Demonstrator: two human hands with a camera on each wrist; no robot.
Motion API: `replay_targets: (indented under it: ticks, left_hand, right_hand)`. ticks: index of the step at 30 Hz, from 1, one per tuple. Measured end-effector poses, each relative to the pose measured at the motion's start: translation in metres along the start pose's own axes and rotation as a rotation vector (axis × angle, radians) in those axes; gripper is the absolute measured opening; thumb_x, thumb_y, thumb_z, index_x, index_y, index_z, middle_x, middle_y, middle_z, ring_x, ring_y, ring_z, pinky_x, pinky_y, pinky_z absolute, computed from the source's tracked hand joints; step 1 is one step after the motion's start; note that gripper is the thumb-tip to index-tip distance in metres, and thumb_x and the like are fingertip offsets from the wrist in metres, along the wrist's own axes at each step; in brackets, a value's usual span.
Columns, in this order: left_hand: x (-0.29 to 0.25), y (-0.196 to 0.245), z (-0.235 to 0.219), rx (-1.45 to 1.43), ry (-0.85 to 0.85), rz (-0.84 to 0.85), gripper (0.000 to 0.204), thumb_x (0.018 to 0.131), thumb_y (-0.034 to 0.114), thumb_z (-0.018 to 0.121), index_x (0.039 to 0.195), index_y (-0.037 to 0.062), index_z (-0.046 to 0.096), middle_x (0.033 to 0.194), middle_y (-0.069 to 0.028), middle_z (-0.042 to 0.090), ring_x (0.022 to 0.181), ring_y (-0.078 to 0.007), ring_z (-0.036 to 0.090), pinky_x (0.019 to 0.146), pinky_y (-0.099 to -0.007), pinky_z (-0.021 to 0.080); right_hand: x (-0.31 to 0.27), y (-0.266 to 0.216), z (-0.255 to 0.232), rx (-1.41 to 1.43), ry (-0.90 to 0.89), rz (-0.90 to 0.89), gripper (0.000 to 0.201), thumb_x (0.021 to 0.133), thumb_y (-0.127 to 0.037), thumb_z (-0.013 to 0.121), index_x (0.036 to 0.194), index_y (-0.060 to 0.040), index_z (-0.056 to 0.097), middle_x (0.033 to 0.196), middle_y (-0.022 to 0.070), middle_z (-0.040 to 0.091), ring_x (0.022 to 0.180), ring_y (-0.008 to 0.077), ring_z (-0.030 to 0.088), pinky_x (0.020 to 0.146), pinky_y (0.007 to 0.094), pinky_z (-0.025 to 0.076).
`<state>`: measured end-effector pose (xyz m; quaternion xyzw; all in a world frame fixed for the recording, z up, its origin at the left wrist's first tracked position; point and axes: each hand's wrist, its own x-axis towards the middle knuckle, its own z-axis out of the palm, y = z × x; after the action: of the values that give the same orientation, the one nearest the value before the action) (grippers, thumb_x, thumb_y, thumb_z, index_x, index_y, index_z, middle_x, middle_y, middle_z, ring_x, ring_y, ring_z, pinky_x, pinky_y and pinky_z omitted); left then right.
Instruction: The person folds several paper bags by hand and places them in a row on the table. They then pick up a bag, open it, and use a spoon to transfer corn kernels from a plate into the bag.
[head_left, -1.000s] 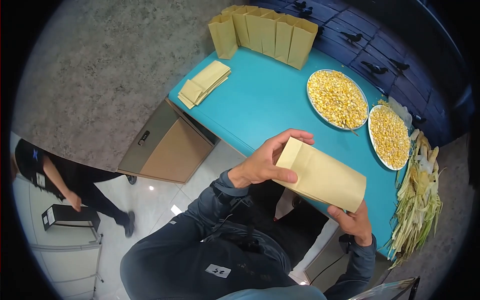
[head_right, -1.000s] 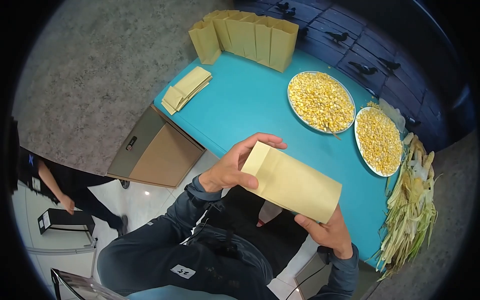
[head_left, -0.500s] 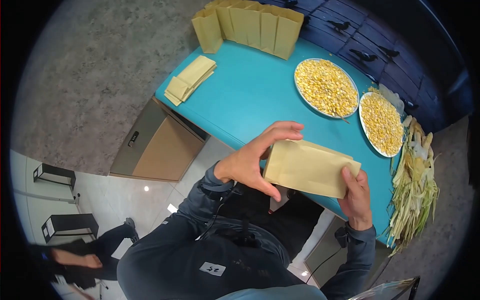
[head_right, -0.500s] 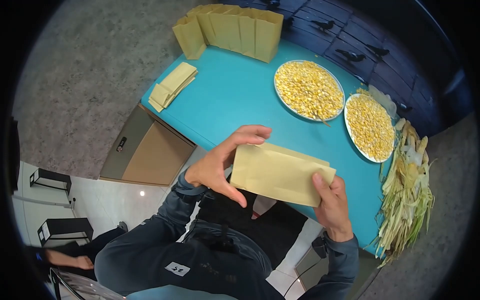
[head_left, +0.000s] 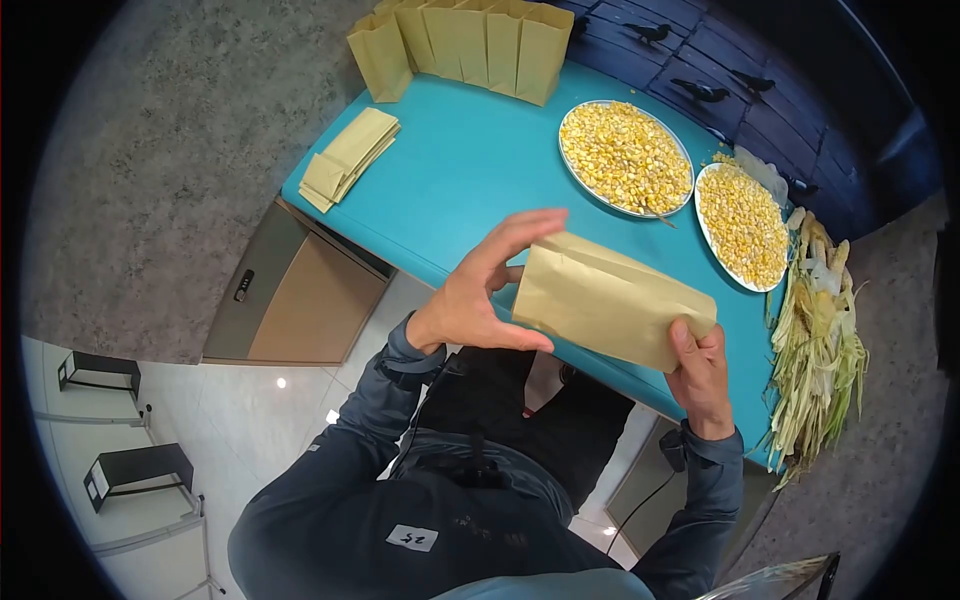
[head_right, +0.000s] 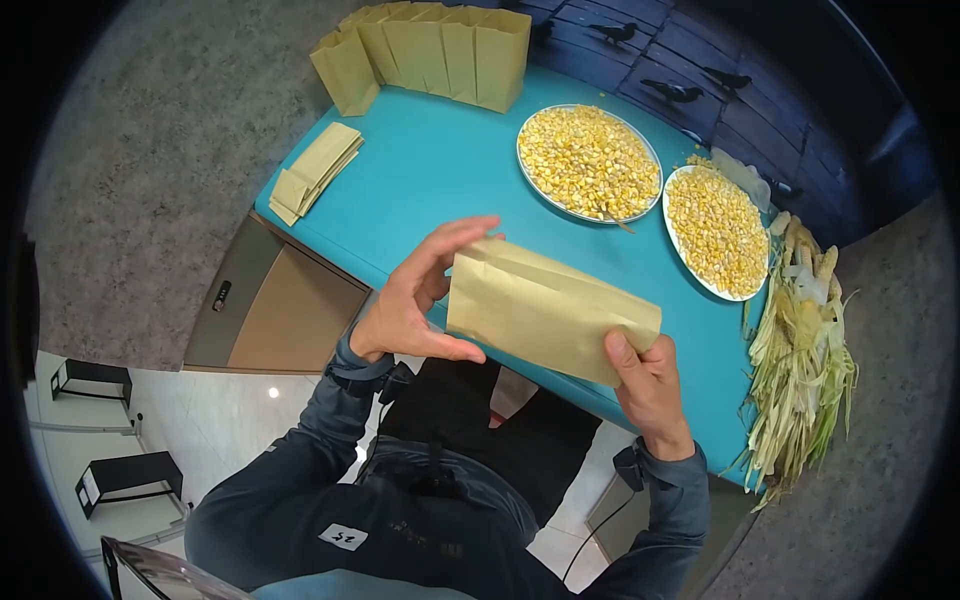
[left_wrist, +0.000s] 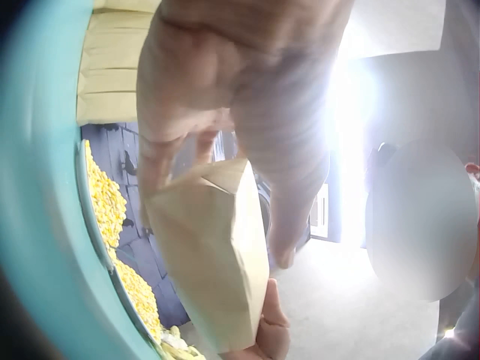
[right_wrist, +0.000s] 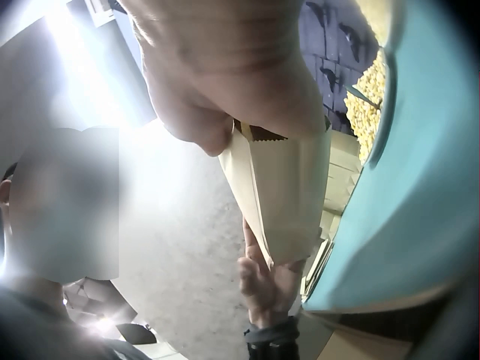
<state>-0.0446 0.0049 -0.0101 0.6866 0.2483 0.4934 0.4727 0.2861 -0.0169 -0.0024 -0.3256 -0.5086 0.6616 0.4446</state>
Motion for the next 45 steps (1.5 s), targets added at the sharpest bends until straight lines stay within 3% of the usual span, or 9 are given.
replay_targets:
  ticks: [7, 14, 19, 26, 32, 34, 37, 42, 45]
  left_hand:
    - [0.018, 0.007, 0.001, -0.695, 0.214, -0.57, 0.107, 0.095, 0.049, 0.084, 0.171, 0.0045, 0.024, 0.162, -0.0198, 0.047, 0.149, -0.0346, 0.051, 0.117, -0.0554, 0.053]
    - [0.03, 0.006, -0.004, -0.678, 0.07, -0.506, 0.092, 0.094, 0.042, 0.084, 0.164, 0.0035, 0.038, 0.156, -0.0192, 0.053, 0.143, -0.0319, 0.057, 0.116, -0.0507, 0.055]
    - [0.028, -0.006, -0.009, -0.405, 0.099, -0.319, 0.086, 0.075, 0.031, 0.1, 0.146, 0.0028, 0.06, 0.156, -0.0178, 0.054, 0.14, -0.0271, 0.058, 0.121, -0.0417, 0.048]
    - [0.029, -0.01, -0.011, -0.179, 0.056, -0.129, 0.103, 0.062, 0.036, 0.108, 0.148, 0.0039, 0.061, 0.162, -0.0195, 0.049, 0.148, -0.0297, 0.051, 0.123, -0.0418, 0.045]
    - [0.029, -0.004, -0.006, -0.449, 0.121, -0.051, 0.125, 0.071, 0.042, 0.105, 0.169, 0.0078, 0.035, 0.168, -0.0224, 0.04, 0.151, -0.0318, 0.048, 0.124, -0.0458, 0.045]
    - [0.026, -0.003, -0.012, -0.884, 0.147, -0.416, 0.111, 0.085, 0.04, 0.095, 0.17, 0.0098, 0.03, 0.163, -0.0234, 0.046, 0.143, -0.03, 0.057, 0.119, -0.0457, 0.051]
    - [0.026, -0.001, -0.012, -0.519, 0.075, -0.485, 0.096, 0.094, 0.038, 0.087, 0.168, 0.0078, 0.034, 0.154, -0.0223, 0.055, 0.131, -0.0274, 0.067, 0.113, -0.0425, 0.056]
    - [0.025, -0.001, -0.008, -0.193, 0.063, -0.313, 0.092, 0.085, 0.03, 0.095, 0.158, 0.0022, 0.045, 0.14, -0.0173, 0.065, 0.123, -0.0259, 0.071, 0.108, -0.0373, 0.058]
    - [0.022, -0.007, -0.004, -0.225, 0.061, -0.123, 0.099, 0.076, 0.026, 0.103, 0.155, 0.001, 0.047, 0.14, -0.0171, 0.065, 0.125, -0.0262, 0.071, 0.109, -0.0383, 0.058]
  right_hand:
    - [0.008, -0.026, 0.005, -0.702, -0.169, -0.344, 0.034, 0.108, -0.022, 0.073, 0.131, 0.0034, 0.073, 0.132, 0.0137, 0.075, 0.118, 0.0232, 0.069, 0.099, 0.0343, 0.051]
    - [0.013, -0.024, 0.009, -0.666, -0.176, -0.371, 0.032, 0.108, -0.02, 0.071, 0.129, 0.0049, 0.072, 0.131, 0.0154, 0.076, 0.118, 0.0265, 0.072, 0.101, 0.039, 0.053]
    - [0.012, -0.009, 0.001, 0.238, -0.034, 0.072, 0.044, 0.115, -0.029, 0.061, 0.14, 0.0061, 0.067, 0.136, 0.0153, 0.074, 0.124, 0.0213, 0.07, 0.108, 0.0376, 0.054]
    - [0.011, -0.008, -0.006, 0.225, -0.079, -0.005, 0.043, 0.115, -0.028, 0.061, 0.14, 0.0062, 0.067, 0.135, 0.0146, 0.075, 0.125, 0.0222, 0.07, 0.108, 0.038, 0.054]
    - [0.001, -0.022, -0.009, -0.49, -0.06, -0.033, 0.031, 0.108, -0.021, 0.072, 0.129, 0.0017, 0.075, 0.135, 0.0144, 0.075, 0.123, 0.0268, 0.071, 0.101, 0.0417, 0.055]
    - [0.008, -0.034, 0.015, -0.876, -0.268, -0.446, 0.03, 0.099, -0.015, 0.08, 0.125, -0.0007, 0.076, 0.134, 0.0184, 0.073, 0.121, 0.036, 0.07, 0.099, 0.0457, 0.055]
    - [0.012, -0.041, 0.035, -1.034, -0.394, -0.546, 0.043, 0.087, -0.012, 0.089, 0.126, -0.001, 0.076, 0.132, 0.0193, 0.072, 0.125, 0.0444, 0.067, 0.109, 0.0497, 0.051]
    - [-0.006, -0.029, 0.019, -0.774, -0.376, -0.202, 0.088, 0.079, -0.028, 0.096, 0.153, -0.0005, 0.057, 0.156, 0.0184, 0.059, 0.142, 0.0344, 0.058, 0.119, 0.0493, 0.044]
    - [-0.011, -0.002, 0.001, -0.011, -0.217, 0.187, 0.096, 0.085, -0.037, 0.089, 0.163, -0.0006, 0.045, 0.161, 0.0177, 0.055, 0.146, 0.033, 0.055, 0.122, 0.0478, 0.042]
